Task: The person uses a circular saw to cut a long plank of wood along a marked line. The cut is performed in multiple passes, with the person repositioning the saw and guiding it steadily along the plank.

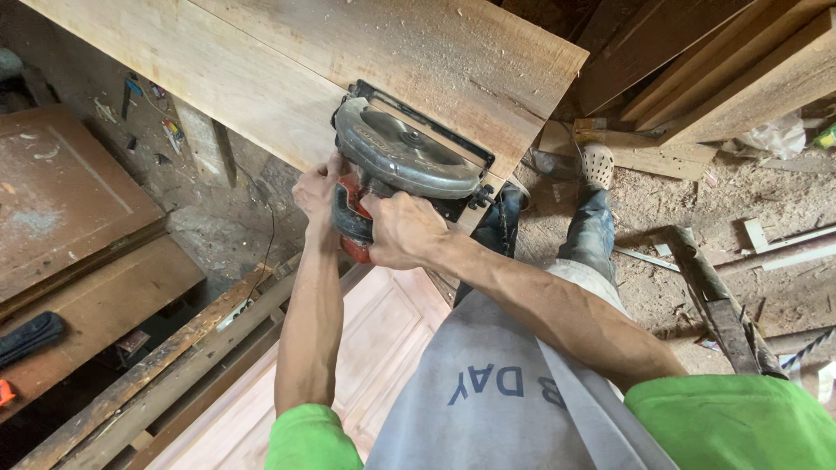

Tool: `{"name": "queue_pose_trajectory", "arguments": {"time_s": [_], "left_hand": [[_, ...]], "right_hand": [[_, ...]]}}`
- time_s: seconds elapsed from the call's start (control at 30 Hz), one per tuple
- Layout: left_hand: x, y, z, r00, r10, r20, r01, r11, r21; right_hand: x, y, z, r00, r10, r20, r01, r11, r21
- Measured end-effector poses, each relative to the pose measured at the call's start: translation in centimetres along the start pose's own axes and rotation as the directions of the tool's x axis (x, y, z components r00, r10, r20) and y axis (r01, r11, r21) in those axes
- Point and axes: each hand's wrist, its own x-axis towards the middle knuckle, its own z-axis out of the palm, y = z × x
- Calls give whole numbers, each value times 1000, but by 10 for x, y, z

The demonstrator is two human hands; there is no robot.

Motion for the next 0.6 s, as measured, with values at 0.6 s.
{"name": "queue_pose_trajectory", "arguments": {"time_s": [0.6], "left_hand": [[-2,-66,12,939,36,342,299,406,-863]], "right_hand": [[11,-5,2,1000,8,-13,-8,1000,-11]]}}
